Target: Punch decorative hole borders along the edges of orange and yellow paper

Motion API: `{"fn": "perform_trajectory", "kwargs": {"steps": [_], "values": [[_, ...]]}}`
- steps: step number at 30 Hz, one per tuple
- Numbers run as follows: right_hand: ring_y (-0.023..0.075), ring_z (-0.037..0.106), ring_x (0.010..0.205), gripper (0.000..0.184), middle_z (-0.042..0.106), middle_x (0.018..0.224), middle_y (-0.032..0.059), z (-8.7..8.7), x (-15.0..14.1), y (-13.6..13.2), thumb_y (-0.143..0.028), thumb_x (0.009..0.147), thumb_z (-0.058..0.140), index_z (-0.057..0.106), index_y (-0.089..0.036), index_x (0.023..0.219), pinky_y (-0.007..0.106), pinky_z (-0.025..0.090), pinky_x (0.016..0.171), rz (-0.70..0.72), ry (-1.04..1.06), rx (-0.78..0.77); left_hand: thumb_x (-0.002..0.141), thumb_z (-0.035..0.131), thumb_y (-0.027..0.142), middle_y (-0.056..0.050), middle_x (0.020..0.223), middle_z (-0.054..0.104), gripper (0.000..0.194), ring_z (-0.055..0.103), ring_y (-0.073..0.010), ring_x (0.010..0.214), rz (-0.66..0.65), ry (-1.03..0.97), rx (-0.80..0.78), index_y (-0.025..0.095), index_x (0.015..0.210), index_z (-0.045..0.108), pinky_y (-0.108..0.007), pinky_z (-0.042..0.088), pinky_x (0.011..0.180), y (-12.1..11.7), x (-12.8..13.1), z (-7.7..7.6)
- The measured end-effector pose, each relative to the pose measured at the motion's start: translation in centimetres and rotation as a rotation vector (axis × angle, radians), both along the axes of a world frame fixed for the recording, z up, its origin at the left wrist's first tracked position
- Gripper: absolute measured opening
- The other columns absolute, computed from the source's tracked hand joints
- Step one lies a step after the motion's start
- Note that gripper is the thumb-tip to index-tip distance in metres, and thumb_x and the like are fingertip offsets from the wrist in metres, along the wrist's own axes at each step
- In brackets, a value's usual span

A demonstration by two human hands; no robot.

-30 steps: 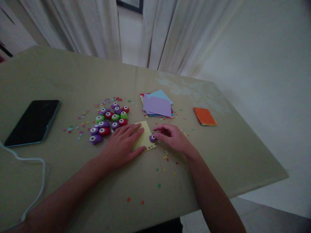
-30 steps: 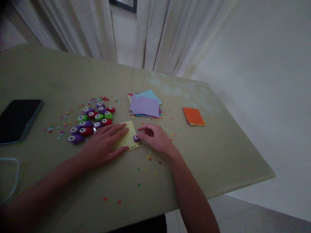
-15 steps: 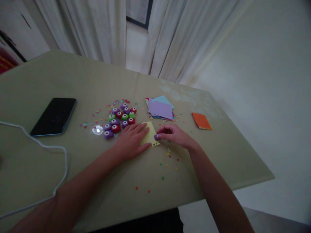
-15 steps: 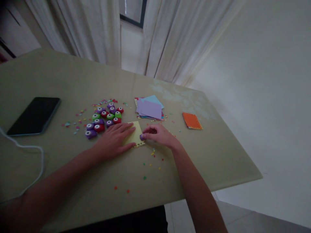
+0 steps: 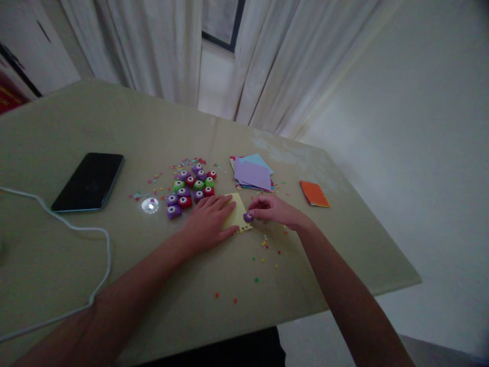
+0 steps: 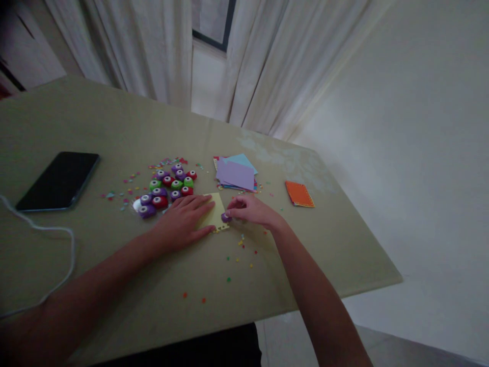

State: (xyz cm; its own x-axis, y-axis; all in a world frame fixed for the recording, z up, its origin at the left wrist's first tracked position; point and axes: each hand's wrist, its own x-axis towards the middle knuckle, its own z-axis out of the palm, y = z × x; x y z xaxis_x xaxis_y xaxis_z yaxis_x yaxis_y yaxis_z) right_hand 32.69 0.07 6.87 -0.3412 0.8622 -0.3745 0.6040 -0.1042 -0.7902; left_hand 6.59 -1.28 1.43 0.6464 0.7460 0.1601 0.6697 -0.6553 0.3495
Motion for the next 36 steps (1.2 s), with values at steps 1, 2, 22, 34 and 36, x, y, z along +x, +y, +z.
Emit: {"fn": "perform_trajectory", "kwargs": {"steps": [1,2,22,34,36], "values": [[0.0136,0.06,0.072,0.032,0.073,0.087,0.0032,0.1,-0.1,0.1,-0.046,0.086,0.081,0.077,-0.016,0.096,0.025,0.044,0.062,0.006,-0.009,-0.011,0.103,0.061,0.054,-0.015,0.166,0.051,0.064,0.049,-0.036,0.147,0.0,0.0,0.001,0.017,0.154,0.057,-0.054,0.038,0.123,0.0,0.0,0.0],[0.0133,0.059,0.07,0.032,0.072,0.085,0.0026,0.1,-0.1,0.2,-0.047,0.085,0.081,0.076,-0.016,0.095,0.025,0.044,0.062,0.008,-0.017,-0.026,0.103,0.061,0.054,-0.015,0.166,0.051,0.063,0.05,-0.0359,0.147,0.0,-0.001,0.002,0.017,0.154,0.057,-0.054,0.038,0.122,0.0,0.0,0.0],[0.0138,0.042,0.062,0.04,0.05,0.064,-0.0034,-0.1,-0.7,1.1,-0.051,0.092,0.071,0.061,-0.02,0.069,0.026,0.031,0.055,0.153,-0.319,0.023,0.101,0.061,0.053,-0.013,0.164,0.054,0.058,0.051,-0.0356,0.145,0.002,-0.058,0.023,0.025,0.152,0.061,-0.053,0.039,0.12,-0.1,-0.1,-0.5],[0.0135,0.041,0.062,0.04,0.049,0.064,-0.0039,0.2,-1.2,0.6,-0.045,0.097,0.068,0.058,-0.02,0.069,0.028,0.029,0.059,0.142,-0.345,-0.002,0.1,0.061,0.051,-0.011,0.167,0.051,0.058,0.049,-0.0361,0.148,-0.021,-0.067,0.01,0.026,0.152,0.06,-0.055,0.036,0.121,-0.1,-0.1,-0.5],[0.013,0.041,0.062,0.04,0.049,0.065,-0.0042,0.1,-1.0,0.2,-0.05,0.096,0.07,0.061,-0.02,0.072,0.027,0.029,0.058,0.089,-0.312,-0.014,0.1,0.061,0.052,-0.01,0.167,0.052,0.058,0.049,-0.0358,0.147,-0.018,-0.062,0.019,0.027,0.152,0.06,-0.055,0.036,0.121,-0.1,-0.1,-0.6]]}}
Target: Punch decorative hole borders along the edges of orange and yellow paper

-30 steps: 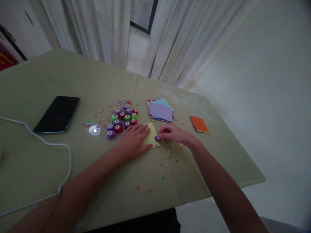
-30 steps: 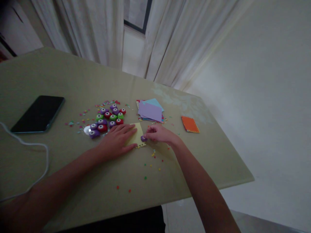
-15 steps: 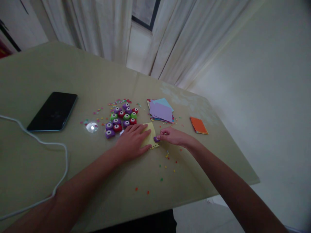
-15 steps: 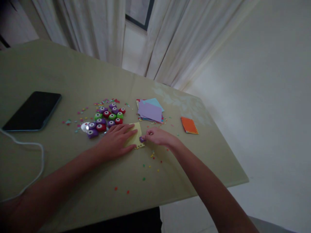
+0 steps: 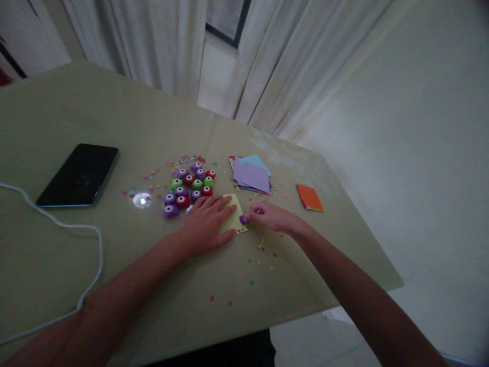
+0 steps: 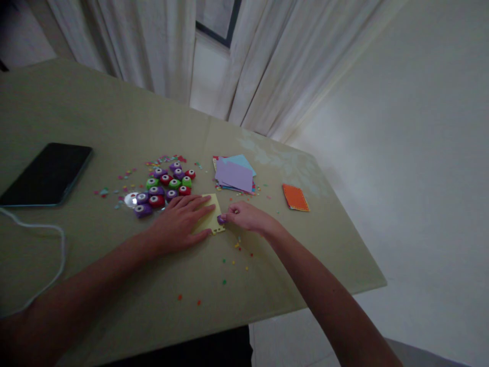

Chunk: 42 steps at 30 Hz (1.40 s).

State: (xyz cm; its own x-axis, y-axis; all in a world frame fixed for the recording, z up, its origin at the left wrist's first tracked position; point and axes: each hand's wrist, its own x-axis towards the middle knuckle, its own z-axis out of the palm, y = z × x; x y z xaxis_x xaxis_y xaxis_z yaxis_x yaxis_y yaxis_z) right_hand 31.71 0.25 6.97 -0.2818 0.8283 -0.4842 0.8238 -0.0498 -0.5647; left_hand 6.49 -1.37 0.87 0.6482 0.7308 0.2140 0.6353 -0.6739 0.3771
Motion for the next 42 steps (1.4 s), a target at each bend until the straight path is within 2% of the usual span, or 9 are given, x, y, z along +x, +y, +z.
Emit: {"fn": "perform_trajectory", "kwargs": {"steps": [4,8,11,17,21,28,32,36,42], "values": [[0.012,0.039,0.06,0.047,0.047,0.066,-0.0056,-0.3,1.0,-1.4,-0.064,0.09,0.072,0.06,-0.02,0.077,0.027,0.025,0.056,-0.191,0.115,-0.007,0.099,0.062,0.053,-0.009,0.167,0.051,0.06,0.049,-0.035,0.147,0.011,0.022,-0.003,0.028,0.153,0.059,-0.053,0.035,0.121,0.0,0.0,0.2],[0.0131,0.041,0.059,0.038,0.048,0.064,-0.0059,-0.3,2.3,-2.3,-0.055,0.084,0.075,0.057,-0.021,0.079,0.028,0.026,0.057,-0.353,0.088,0.199,0.099,0.061,0.053,-0.009,0.169,0.049,0.062,0.048,-0.0357,0.149,0.012,0.045,-0.02,0.027,0.155,0.057,-0.054,0.033,0.122,0.0,0.0,0.4],[0.0148,0.044,0.058,0.023,0.049,0.061,-0.0064,0.3,2.9,-2.6,-0.042,0.086,0.07,0.059,-0.022,0.085,0.029,0.028,0.059,-0.356,0.007,0.364,0.1,0.059,0.053,-0.009,0.17,0.048,0.063,0.047,-0.0363,0.15,0.008,0.057,-0.02,0.026,0.156,0.056,-0.056,0.033,0.122,0.0,-0.1,0.5],[0.0172,0.052,0.064,0.006,0.058,0.067,-0.0034,1.1,2.5,-2.7,-0.025,0.09,0.068,0.065,-0.022,0.094,0.03,0.031,0.065,-0.319,-0.277,0.461,0.102,0.057,0.053,-0.01,0.17,0.048,0.062,0.047,-0.0363,0.15,0.002,0.073,0.003,0.025,0.157,0.056,-0.056,0.034,0.123,0.1,-0.1,0.2],[0.0179,0.057,0.068,0.018,0.063,0.073,-0.0017,0.7,-0.3,-2.3,-0.012,0.092,0.062,0.067,-0.021,0.106,0.03,0.033,0.066,-0.247,-0.29,0.558,0.104,0.056,0.051,-0.012,0.169,0.048,0.06,0.048,-0.0355,0.15,-0.059,0.054,0.026,0.022,0.157,0.055,-0.054,0.036,0.123,0.1,-0.1,0.0],[0.0162,0.064,0.087,0.021,0.067,0.125,0.008,-1.1,-8.8,0.9,-0.018,0.1,0.069,0.069,-0.02,0.121,0.031,0.051,0.09,0.097,0.14,0.717,0.101,0.063,0.056,-0.021,0.144,0.068,0.057,0.058,-0.0389,0.14,-0.207,-0.015,0.052,0.013,0.138,0.069,-0.054,0.043,0.122,-0.2,0.1,-0.5],[0.0199,0.067,0.099,0.017,0.069,0.119,0.0067,-1.9,-11.4,3.3,-0.017,0.096,0.078,0.073,-0.02,0.111,0.034,0.051,0.097,0.165,0.163,0.684,0.099,0.063,0.063,-0.022,0.137,0.072,0.061,0.065,-0.0403,0.132,-0.176,0.027,0.009,0.013,0.134,0.071,-0.055,0.048,0.117,-0.4,0.2,-0.5],[0.0223,0.068,0.104,0.014,0.072,0.112,0.007,-2.1,-10.1,3.8,-0.01,0.094,0.077,0.075,-0.019,0.104,0.034,0.05,0.098,0.098,0.051,0.658,0.099,0.064,0.062,-0.02,0.147,0.067,0.063,0.062,-0.0387,0.138,-0.209,0.005,-0.034,0.014,0.14,0.068,-0.054,0.046,0.12,-0.1,0.1,-0.1],[0.026,0.068,0.11,0.021,0.074,0.119,0.013,-2.2,-3.7,0.5,-0.007,0.099,0.066,0.076,-0.017,0.115,0.039,0.049,0.1,-0.122,-0.14,0.666,0.1,0.065,0.056,-0.016,0.169,0.047,0.072,0.048,-0.0359,0.153,-0.152,0.009,-0.066,0.017,0.158,0.053,-0.055,0.04,0.127,0.8,-0.5,0.3]]}}
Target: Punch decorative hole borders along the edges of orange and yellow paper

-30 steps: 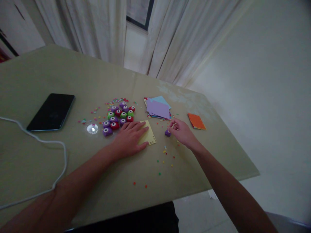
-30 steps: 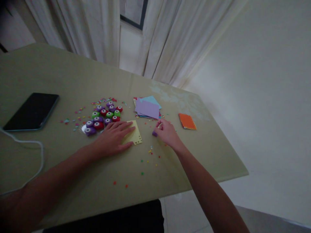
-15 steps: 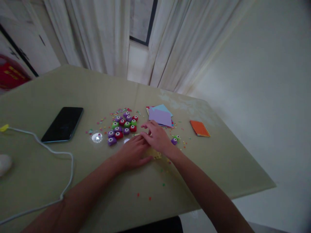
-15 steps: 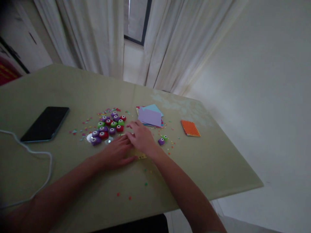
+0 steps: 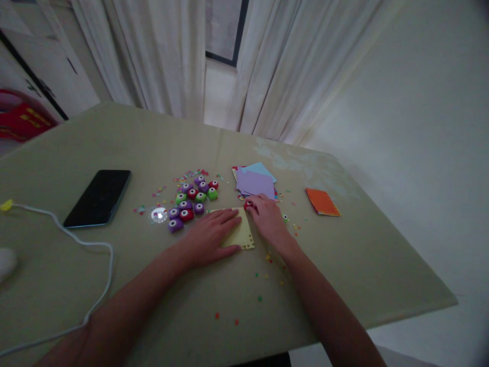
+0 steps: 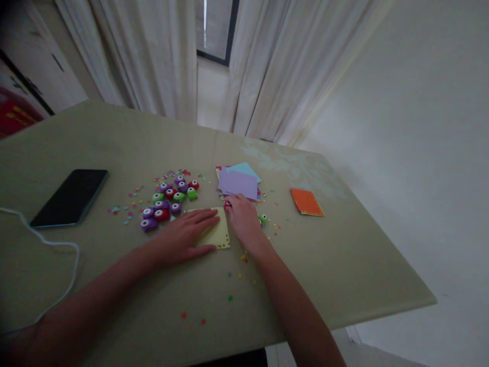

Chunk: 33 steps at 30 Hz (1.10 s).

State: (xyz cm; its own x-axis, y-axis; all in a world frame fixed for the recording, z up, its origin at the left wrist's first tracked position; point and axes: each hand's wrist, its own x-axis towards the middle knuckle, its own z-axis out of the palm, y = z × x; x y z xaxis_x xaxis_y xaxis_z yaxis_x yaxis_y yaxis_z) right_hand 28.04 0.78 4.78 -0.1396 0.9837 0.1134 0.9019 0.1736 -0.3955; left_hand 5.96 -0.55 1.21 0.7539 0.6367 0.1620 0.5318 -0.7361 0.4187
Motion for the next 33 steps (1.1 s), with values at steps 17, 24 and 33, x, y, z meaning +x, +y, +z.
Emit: {"fn": "perform_trajectory", "kwargs": {"steps": [17,24,33], "values": [[0.0187,0.062,0.086,0.018,0.069,0.098,0.0034,0.9,3.5,-4.2,-0.007,0.091,0.068,0.068,-0.02,0.104,0.029,0.044,0.08,0.165,0.163,-0.149,0.103,0.06,0.062,-0.012,0.169,0.049,0.072,0.048,-0.0328,0.155,0.09,0.039,0.021,0.02,0.161,0.051,-0.053,0.036,0.131,0.3,-0.2,-0.3],[0.0182,0.063,0.087,0.02,0.071,0.102,0.0048,1.3,4.0,-4.0,-0.005,0.09,0.067,0.068,-0.018,0.105,0.029,0.044,0.079,0.136,0.181,-0.17,0.106,0.054,0.061,-0.01,0.168,0.051,0.066,0.051,-0.0309,0.153,0.087,0.011,0.029,0.023,0.161,0.052,-0.051,0.038,0.13,0.3,-0.4,-0.5],[0.0191,0.066,0.088,0.02,0.074,0.103,0.0048,1.0,4.0,-4.0,-0.008,0.091,0.067,0.069,-0.02,0.107,0.029,0.048,0.081,0.125,0.288,-0.161,0.106,0.052,0.065,-0.01,0.167,0.052,0.068,0.052,-0.0321,0.152,0.101,0.018,0.026,0.023,0.16,0.053,-0.052,0.038,0.129,0.3,-0.4,-0.4]]}}
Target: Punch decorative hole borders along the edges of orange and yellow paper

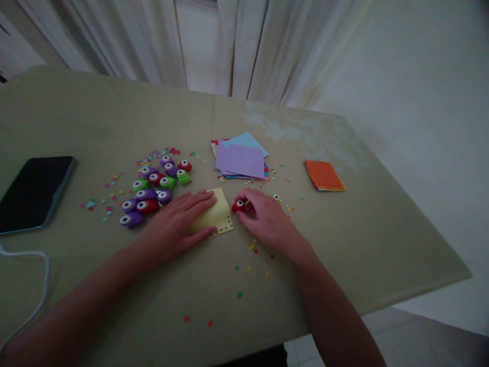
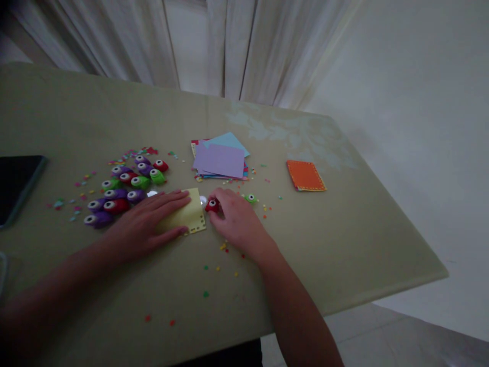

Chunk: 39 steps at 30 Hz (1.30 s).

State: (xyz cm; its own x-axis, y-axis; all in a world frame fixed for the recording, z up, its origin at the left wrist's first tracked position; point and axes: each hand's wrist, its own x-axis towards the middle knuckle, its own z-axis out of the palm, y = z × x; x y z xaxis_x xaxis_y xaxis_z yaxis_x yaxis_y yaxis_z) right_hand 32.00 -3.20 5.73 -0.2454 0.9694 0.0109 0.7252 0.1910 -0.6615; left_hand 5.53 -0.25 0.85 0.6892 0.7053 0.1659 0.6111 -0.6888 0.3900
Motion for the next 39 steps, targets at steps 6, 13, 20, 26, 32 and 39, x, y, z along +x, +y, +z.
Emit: {"fn": "perform_trajectory", "kwargs": {"steps": [6,13,20,26,32,39], "values": [[0.0195,0.067,0.089,0.015,0.073,0.102,0.0045,-0.38,-0.14,0.01,-0.012,0.093,0.068,0.065,-0.021,0.104,0.03,0.049,0.08,-0.022,0.044,-0.008,0.106,0.052,0.065,-0.01,0.167,0.052,0.068,0.052,-0.0318,0.152,-0.003,0.0,0.007,0.023,0.16,0.053,-0.051,0.038,0.13,-0.05,0.03,0.06],[0.0194,0.067,0.089,0.013,0.073,0.103,0.0047,-0.33,-0.37,-0.06,-0.013,0.093,0.069,0.065,-0.021,0.104,0.03,0.049,0.081,-0.023,0.045,-0.011,0.107,0.05,0.065,-0.011,0.166,0.052,0.068,0.052,-0.0308,0.151,-0.007,-0.004,0.025,0.022,0.16,0.052,-0.051,0.038,0.129,-0.08,0.04,0.01],[0.0205,0.067,0.092,0.013,0.072,0.105,0.0057,-0.45,-0.45,-0.15,-0.014,0.094,0.067,0.064,-0.021,0.104,0.031,0.049,0.082,-0.004,0.033,0.013,0.106,0.053,0.061,-0.011,0.166,0.053,0.066,0.052,-0.031,0.152,-0.004,0.001,-0.01,0.023,0.16,0.053,-0.052,0.037,0.13,-0.07,0.06,0.11],[0.0201,0.066,0.092,0.017,0.07,0.106,0.0056,-0.48,-0.42,-0.16,-0.011,0.092,0.067,0.064,-0.022,0.105,0.031,0.05,0.084,0.05,0.026,0.025,0.107,0.052,0.059,-0.01,0.168,0.051,0.063,0.05,-0.0309,0.153,-0.001,0.009,-0.007,0.023,0.159,0.055,-0.052,0.036,0.13,-0.13,0.15,0.16],[0.0187,0.066,0.091,0.023,0.07,0.104,0.004,-0.25,-0.3,-0.16,-0.006,0.088,0.067,0.064,-0.021,0.105,0.03,0.049,0.084,0.066,0.026,0.024,0.107,0.051,0.06,-0.011,0.168,0.051,0.064,0.05,-0.0328,0.152,-0.002,0.011,0.0,0.024,0.159,0.055,-0.053,0.037,0.13,-0.17,0.26,0.09],[0.0198,0.066,0.094,0.022,0.072,0.105,0.0045,-0.35,-0.1,-0.17,-0.006,0.089,0.069,0.066,-0.021,0.105,0.031,0.05,0.086,0.099,0.01,0.002,0.106,0.05,0.062,-0.013,0.171,0.046,0.071,0.045,-0.0338,0.156,-0.008,0.055,0.044,0.019,0.162,0.05,-0.053,0.035,0.131,-0.36,0.38,0.13]]}}
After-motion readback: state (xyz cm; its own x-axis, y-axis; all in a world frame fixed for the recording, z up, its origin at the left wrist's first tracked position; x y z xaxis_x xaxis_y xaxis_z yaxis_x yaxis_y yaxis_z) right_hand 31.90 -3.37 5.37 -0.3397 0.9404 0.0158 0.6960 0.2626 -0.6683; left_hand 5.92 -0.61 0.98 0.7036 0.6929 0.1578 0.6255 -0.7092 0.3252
